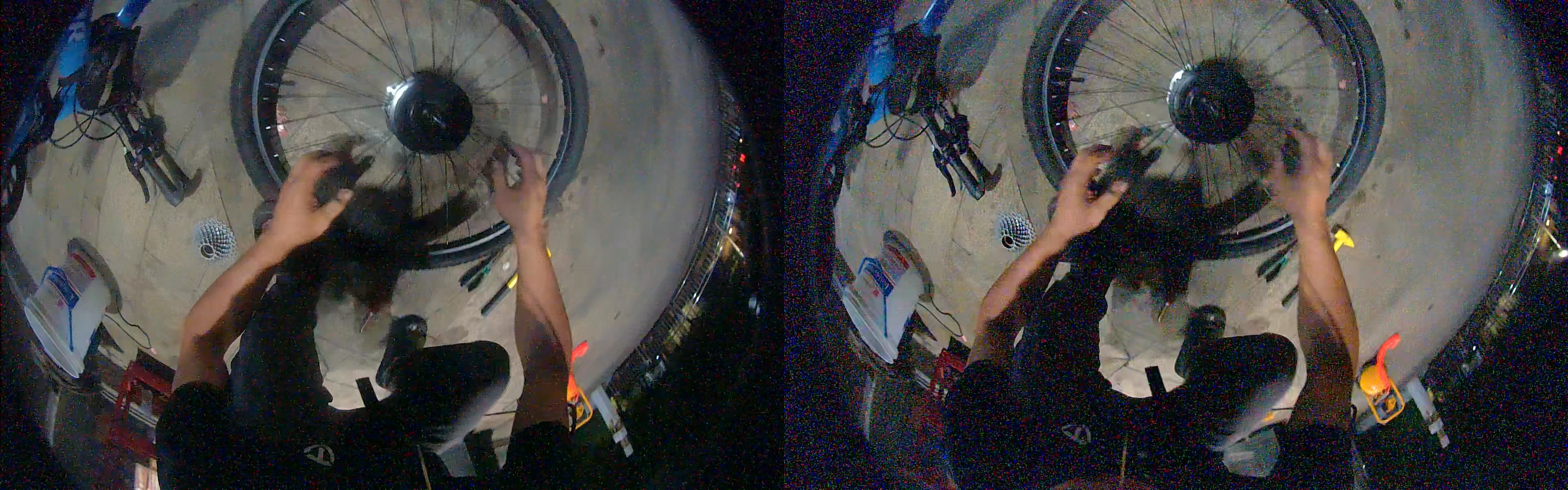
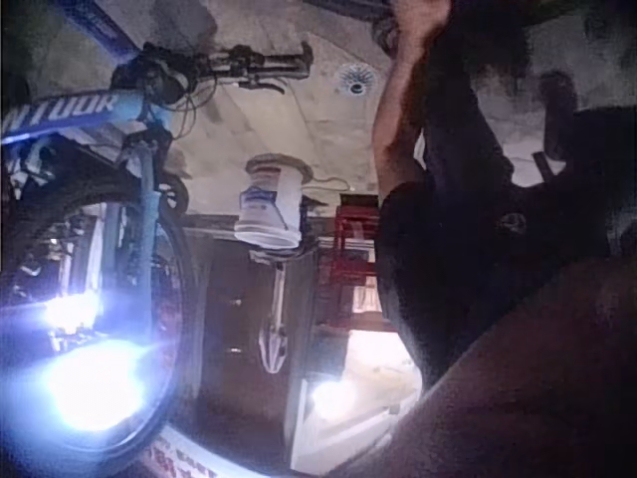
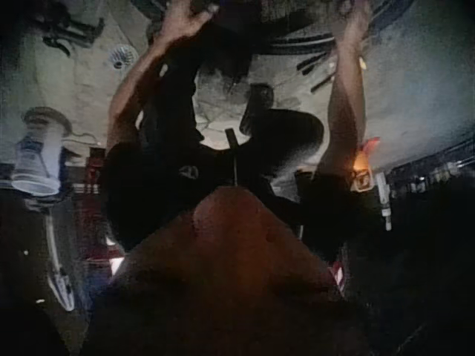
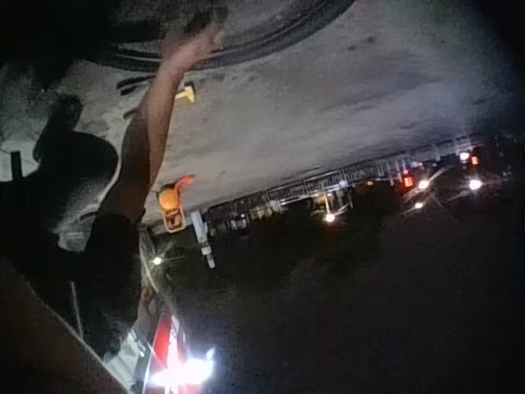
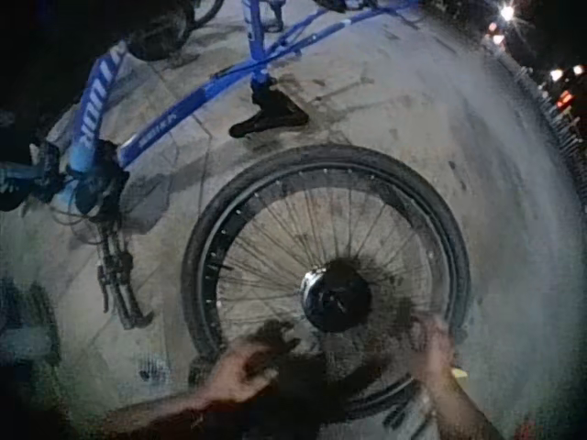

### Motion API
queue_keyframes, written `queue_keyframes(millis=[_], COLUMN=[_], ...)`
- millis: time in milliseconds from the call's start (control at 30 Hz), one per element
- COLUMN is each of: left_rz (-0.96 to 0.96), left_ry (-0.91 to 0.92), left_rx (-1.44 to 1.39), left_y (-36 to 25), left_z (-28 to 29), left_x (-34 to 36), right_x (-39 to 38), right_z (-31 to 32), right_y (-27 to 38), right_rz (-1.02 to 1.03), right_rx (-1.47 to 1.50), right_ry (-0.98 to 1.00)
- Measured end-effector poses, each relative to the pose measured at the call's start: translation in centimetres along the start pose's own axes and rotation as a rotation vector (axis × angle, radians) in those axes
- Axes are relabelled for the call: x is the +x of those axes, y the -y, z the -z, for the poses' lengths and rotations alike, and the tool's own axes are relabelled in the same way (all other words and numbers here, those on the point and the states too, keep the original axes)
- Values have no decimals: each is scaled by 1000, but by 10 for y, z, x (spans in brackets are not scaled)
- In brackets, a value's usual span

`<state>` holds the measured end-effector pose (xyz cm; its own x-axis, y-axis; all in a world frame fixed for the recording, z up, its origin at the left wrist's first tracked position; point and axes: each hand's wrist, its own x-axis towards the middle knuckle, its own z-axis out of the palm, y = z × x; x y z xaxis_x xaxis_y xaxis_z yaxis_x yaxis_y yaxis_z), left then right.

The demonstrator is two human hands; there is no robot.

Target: The person removes the cassette from a bicycle wheel using a chain whip and wrench, then places the wheel on the floor and retrieves tools from a red toolbox. The person handles the wheel, cassette, and various tools throughout the sequence.

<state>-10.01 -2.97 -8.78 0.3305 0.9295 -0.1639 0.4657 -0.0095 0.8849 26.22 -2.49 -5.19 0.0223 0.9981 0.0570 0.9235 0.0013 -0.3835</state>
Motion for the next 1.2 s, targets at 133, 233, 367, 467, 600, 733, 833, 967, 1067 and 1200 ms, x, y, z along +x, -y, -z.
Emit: queue_keyframes(millis=[133,233,367,467,600,733,833,967,1067,1200], left_rz=[-44,153,161,134,-53,-48,35,135,123,73], left_ry=[310,527,819,856,468,508,611,630,571,228], left_rx=[78,-48,415,617,1001,1033,1133,1186,1049,872], left_y=[-12,-5,-7,8,28,31,18,14,22,2], left_z=[-40,-59,-72,-80,-97,-99,-95,-84,-68,-51], left_x=[0,-12,-16,-40,-87,-91,-81,-82,-92,-98], right_x=[-21,-8,14,18,19,-3,-27,-65,-66,-49], right_z=[25,20,10,3,-2,-21,-17,-23,-18,-9], right_y=[-43,-80,-148,-189,-185,-230,-251,-266,-226,-165], right_rz=[-22,-39,-278,-312,-263,-339,-410,-367,-305,-216], right_rx=[-174,-309,-221,118,301,420,541,363,361,415], right_ry=[-79,-254,-411,-310,-257,-208,-185,-256,-305,-256])
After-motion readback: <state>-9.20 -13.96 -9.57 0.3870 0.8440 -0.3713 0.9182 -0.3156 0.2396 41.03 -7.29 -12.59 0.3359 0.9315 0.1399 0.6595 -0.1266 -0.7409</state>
